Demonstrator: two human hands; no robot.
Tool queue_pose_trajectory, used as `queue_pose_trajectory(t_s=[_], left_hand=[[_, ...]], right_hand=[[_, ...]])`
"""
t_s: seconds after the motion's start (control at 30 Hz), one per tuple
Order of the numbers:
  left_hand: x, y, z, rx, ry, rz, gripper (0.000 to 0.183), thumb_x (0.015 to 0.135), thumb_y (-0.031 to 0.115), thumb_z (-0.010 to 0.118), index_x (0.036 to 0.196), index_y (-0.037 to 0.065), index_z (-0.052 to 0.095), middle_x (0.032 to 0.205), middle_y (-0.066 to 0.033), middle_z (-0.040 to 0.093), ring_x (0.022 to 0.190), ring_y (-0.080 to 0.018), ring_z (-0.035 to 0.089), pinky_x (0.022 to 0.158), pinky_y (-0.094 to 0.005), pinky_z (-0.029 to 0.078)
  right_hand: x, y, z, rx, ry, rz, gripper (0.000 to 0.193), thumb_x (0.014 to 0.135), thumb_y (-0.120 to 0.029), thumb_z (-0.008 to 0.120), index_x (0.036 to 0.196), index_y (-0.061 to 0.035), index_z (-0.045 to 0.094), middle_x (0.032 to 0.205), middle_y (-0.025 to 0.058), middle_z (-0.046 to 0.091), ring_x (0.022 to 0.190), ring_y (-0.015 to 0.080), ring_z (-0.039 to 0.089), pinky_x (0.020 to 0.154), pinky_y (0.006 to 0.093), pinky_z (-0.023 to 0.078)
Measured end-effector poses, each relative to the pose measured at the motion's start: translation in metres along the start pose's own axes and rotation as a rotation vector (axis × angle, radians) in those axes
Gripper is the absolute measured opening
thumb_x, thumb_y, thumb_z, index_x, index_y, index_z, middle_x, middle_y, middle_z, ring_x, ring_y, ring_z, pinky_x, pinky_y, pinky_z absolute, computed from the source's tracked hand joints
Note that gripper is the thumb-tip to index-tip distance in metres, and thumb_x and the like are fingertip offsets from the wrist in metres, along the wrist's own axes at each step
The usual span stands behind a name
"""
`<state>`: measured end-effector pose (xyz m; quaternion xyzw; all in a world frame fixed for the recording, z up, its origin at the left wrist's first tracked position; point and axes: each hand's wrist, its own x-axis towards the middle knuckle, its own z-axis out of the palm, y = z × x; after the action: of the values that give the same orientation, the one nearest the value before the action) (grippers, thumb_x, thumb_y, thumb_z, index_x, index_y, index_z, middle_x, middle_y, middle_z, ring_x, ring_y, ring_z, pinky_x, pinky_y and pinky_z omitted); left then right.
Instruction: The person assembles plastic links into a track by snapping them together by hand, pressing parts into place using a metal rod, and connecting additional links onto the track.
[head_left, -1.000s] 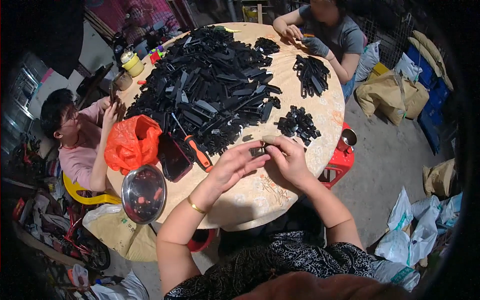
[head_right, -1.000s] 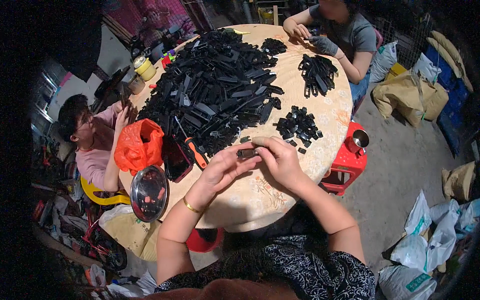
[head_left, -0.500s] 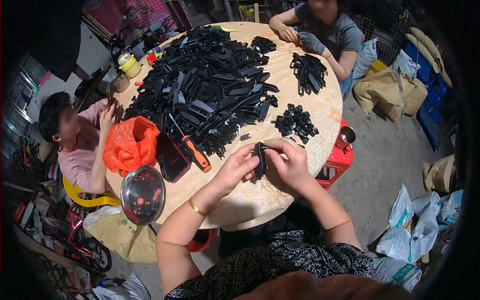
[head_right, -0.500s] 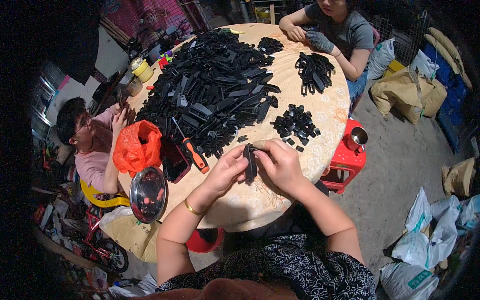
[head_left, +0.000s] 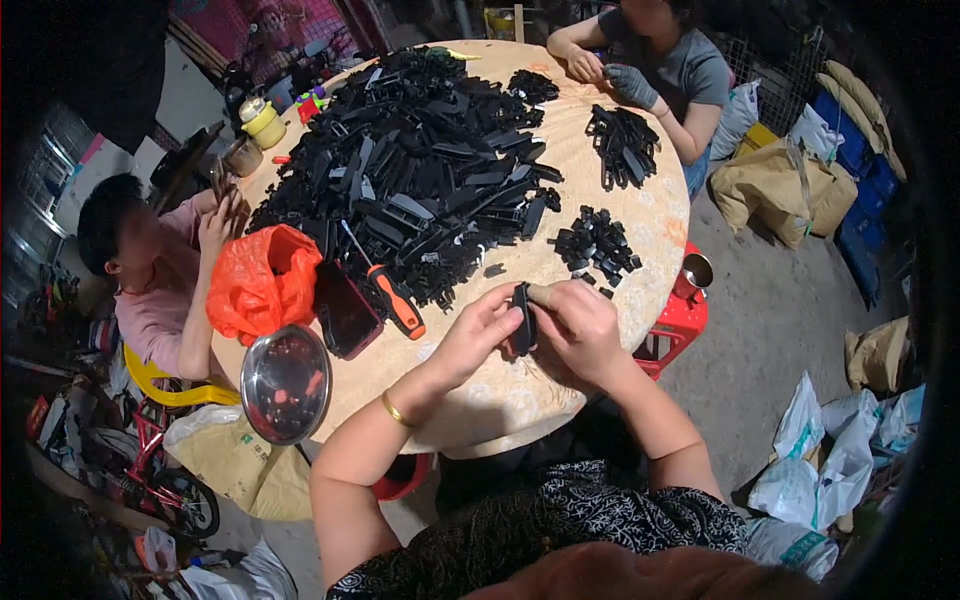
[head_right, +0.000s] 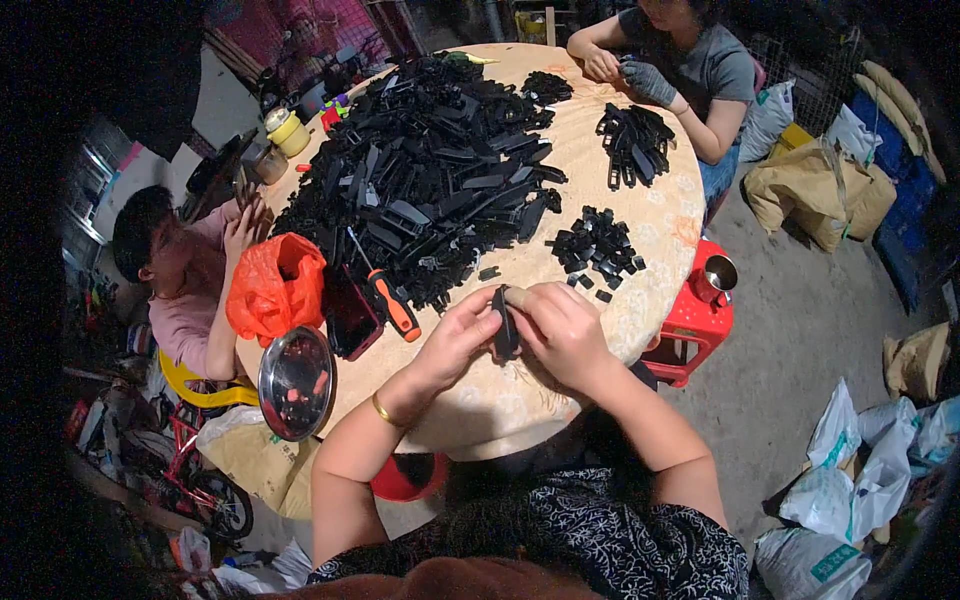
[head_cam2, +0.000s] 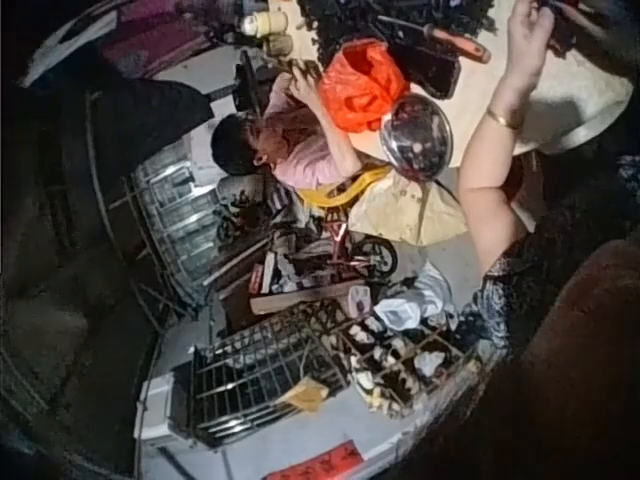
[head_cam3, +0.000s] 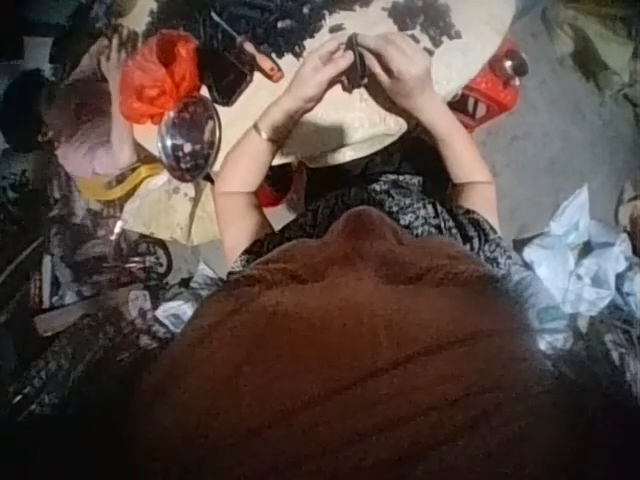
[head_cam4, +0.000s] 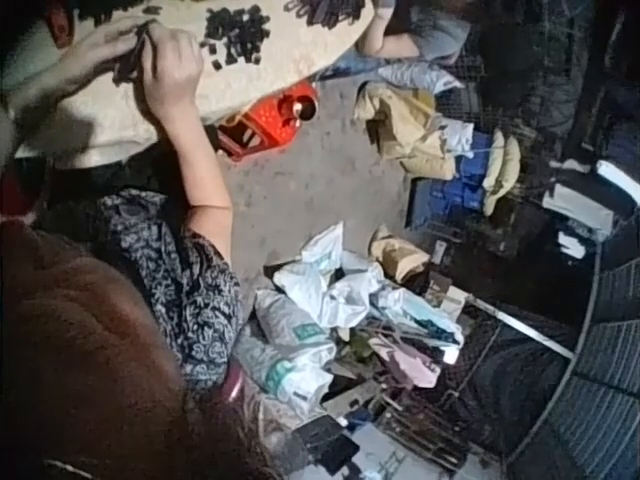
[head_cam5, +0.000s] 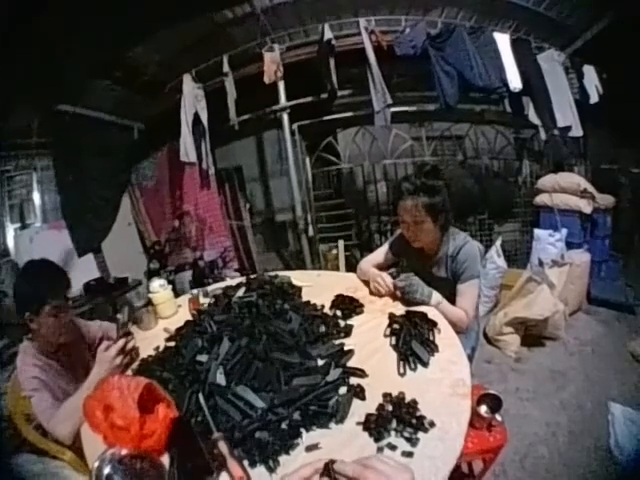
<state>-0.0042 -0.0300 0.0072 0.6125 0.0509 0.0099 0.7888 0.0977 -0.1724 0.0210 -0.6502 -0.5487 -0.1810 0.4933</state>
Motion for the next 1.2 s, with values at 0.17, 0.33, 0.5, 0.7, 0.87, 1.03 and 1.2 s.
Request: queue_pose_trajectory(t_s=[0.17, 0.33, 0.5, 0.7, 0.87, 1.03, 1.2], left_hand=[[-0.003, -0.003, 0.003, 0.053, 0.076, 0.012, 0.038, 0.092, 0.022, 0.046, 0.126, 0.005, 0.041, 0.074, 0.0003, 0.056, 0.059, -0.0049, 0.051, 0.052, -0.0184, 0.042], [0.000, -0.005, 0.004, 0.033, 0.038, -0.027, 0.038, 0.093, 0.024, 0.046, 0.126, 0.006, 0.043, 0.072, 0.0011, 0.055, 0.055, -0.0043, 0.052, 0.049, -0.0175, 0.043], [0.006, -0.004, 0.013, -0.068, 0.077, -0.084, 0.038, 0.093, 0.023, 0.045, 0.126, 0.005, 0.043, 0.083, -0.0030, 0.056, 0.062, -0.0070, 0.054, 0.052, -0.0187, 0.046], [0.008, 0.021, -0.012, 1.103, 0.430, 0.451, 0.024, 0.084, 0.017, 0.054, 0.098, -0.001, 0.059, 0.093, -0.0170, 0.057, 0.079, -0.0318, 0.057, 0.073, -0.0370, 0.046], [0.011, 0.038, -0.065, 1.608, 0.882, 0.423, 0.026, 0.071, 0.014, 0.067, 0.093, 0.001, 0.059, 0.089, -0.0139, 0.055, 0.086, -0.0312, 0.050, 0.073, -0.0381, 0.044], [0.015, 0.035, -0.076, 1.668, 0.873, 0.322, 0.023, 0.068, 0.012, 0.068, 0.086, 0.001, 0.059, 0.088, -0.0142, 0.054, 0.085, -0.0311, 0.050, 0.071, -0.0385, 0.044], [0.012, 0.036, -0.072, 1.555, 0.837, 0.429, 0.022, 0.070, 0.010, 0.067, 0.086, -0.001, 0.058, 0.084, -0.0163, 0.054, 0.083, -0.0327, 0.051, 0.070, -0.0403, 0.044]], right_hand=[[0.001, -0.003, -0.005, 0.017, -0.138, 0.020, 0.027, 0.072, -0.004, 0.063, 0.098, -0.0003, 0.058, 0.081, 0.0124, 0.057, 0.072, 0.0277, 0.056, 0.062, 0.0345, 0.046], [-0.009, -0.004, -0.007, -0.001, -0.227, 0.019, 0.034, 0.074, -0.013, 0.063, 0.104, 0.0016, 0.056, 0.082, 0.0138, 0.055, 0.073, 0.0292, 0.054, 0.065, 0.0356, 0.045], [-0.012, -0.010, -0.003, -0.027, -0.161, 0.075, 0.039, 0.072, -0.010, 0.064, 0.108, 0.0014, 0.054, 0.081, 0.0142, 0.054, 0.072, 0.0292, 0.054, 0.063, 0.0367, 0.045], [-0.007, -0.011, 0.000, -0.058, -0.172, 0.238, 0.038, 0.069, -0.005, 0.060, 0.106, 0.0013, 0.054, 0.077, 0.0165, 0.054, 0.071, 0.0319, 0.055, 0.064, 0.0386, 0.046], [-0.008, -0.025, 0.015, -0.098, -0.563, 0.279, 0.031, 0.076, -0.017, 0.058, 0.103, -0.0018, 0.056, 0.078, 0.0195, 0.056, 0.072, 0.0353, 0.057, 0.065, 0.0400, 0.047], [0.004, -0.018, 0.004, -0.034, -0.592, 0.284, 0.028, 0.078, -0.022, 0.060, 0.099, -0.0040, 0.061, 0.076, 0.0162, 0.059, 0.070, 0.0328, 0.059, 0.063, 0.0393, 0.048], [0.005, 0.025, -0.029, -0.366, -0.285, 0.340, 0.016, 0.079, -0.018, 0.060, 0.086, -0.0053, 0.065, 0.074, 0.0127, 0.057, 0.070, 0.0302, 0.057, 0.061, 0.0387, 0.047]])
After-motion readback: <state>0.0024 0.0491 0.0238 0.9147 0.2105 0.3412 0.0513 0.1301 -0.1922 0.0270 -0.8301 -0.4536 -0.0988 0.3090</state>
